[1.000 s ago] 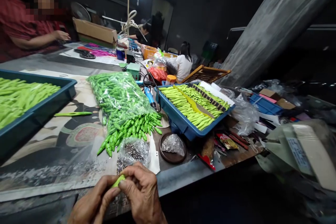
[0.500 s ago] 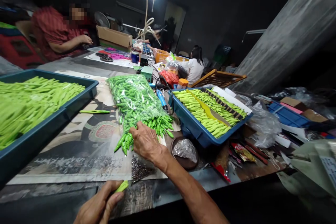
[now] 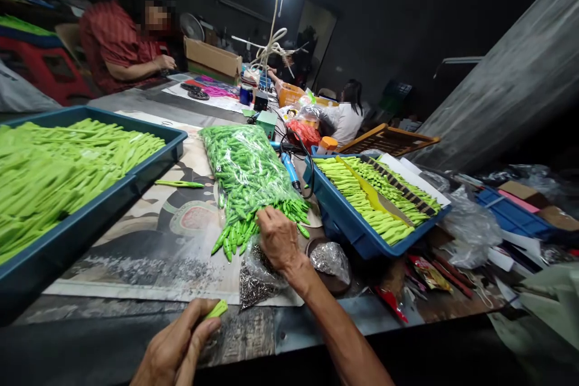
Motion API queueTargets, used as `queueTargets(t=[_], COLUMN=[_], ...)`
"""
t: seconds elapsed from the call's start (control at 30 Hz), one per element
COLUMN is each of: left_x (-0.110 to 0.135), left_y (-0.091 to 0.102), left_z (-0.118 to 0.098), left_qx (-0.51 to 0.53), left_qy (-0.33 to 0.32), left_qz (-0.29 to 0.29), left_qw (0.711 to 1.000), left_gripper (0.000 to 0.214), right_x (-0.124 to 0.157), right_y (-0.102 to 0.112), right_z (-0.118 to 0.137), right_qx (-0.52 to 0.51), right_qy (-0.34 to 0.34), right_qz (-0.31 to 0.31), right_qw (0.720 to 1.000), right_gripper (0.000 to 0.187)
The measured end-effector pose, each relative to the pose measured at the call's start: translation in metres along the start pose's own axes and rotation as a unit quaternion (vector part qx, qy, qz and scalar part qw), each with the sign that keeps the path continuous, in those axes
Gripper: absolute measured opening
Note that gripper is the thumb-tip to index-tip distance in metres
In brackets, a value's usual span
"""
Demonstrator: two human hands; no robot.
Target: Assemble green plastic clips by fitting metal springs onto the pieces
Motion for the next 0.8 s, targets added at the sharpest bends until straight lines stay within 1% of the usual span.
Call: queueTargets(t=[0.07, 0.13, 0.2, 0.27, 0.33, 0.43, 0.53, 0.63, 0.7, 0.8], left_x=[-0.003, -0.005, -0.007, -0.009, -0.010, -0.011, -0.012, -0.012, -0.012, -0.012], left_y=[0.001, 0.002, 0.001, 0.000, -0.002, -0.007, -0.015, -0.022, -0.025, -0.029], left_z=[-0.002, -0.003, -0.005, -0.008, -0.012, -0.019, -0.022, -0.022, -0.022, -0.022], left_qx=[-0.007, -0.019, -0.030, -0.036, -0.042, -0.053, -0.051, -0.058, -0.071, -0.095], left_qy=[-0.010, -0.027, -0.044, -0.060, -0.074, -0.089, -0.093, -0.114, -0.134, -0.139], left_qz=[0.014, 0.029, 0.039, 0.037, 0.032, 0.034, 0.038, 0.040, 0.041, 0.045], left_qw=[1.000, 0.999, 0.998, 0.997, 0.996, 0.994, 0.994, 0.991, 0.988, 0.985], left_gripper=[0.012, 0.010, 0.008, 0.007, 0.008, 0.007, 0.008, 0.009, 0.010, 0.010], right_x=[0.011, 0.023, 0.036, 0.048, 0.061, 0.077, 0.092, 0.103, 0.108, 0.113], right_y=[0.005, 0.009, 0.012, 0.016, 0.020, 0.025, 0.026, 0.025, 0.025, 0.026], right_z=[-0.007, -0.012, -0.013, -0.010, -0.005, 0.003, 0.008, 0.011, 0.013, 0.016], right_qx=[-0.047, -0.103, -0.163, -0.222, -0.274, -0.334, -0.373, -0.403, -0.431, -0.471], right_qy=[-0.043, -0.088, -0.133, -0.175, -0.207, -0.234, -0.248, -0.257, -0.263, -0.270], right_qz=[-0.060, -0.114, -0.152, -0.173, -0.184, -0.190, -0.196, -0.196, -0.194, -0.195], right_qw=[0.996, 0.984, 0.966, 0.943, 0.921, 0.893, 0.872, 0.856, 0.841, 0.817], right_gripper=[0.018, 0.017, 0.018, 0.020, 0.021, 0.020, 0.017, 0.015, 0.013, 0.011])
Point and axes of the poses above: each hand's wrist, its own x-axis away from the middle knuckle, its own y-axis out of the back of the hand, z = x × y, the point moved 2 cm from there along -x, towards the middle knuckle, and after that the axes turned 9 degrees about y, right-handed, at the moved point
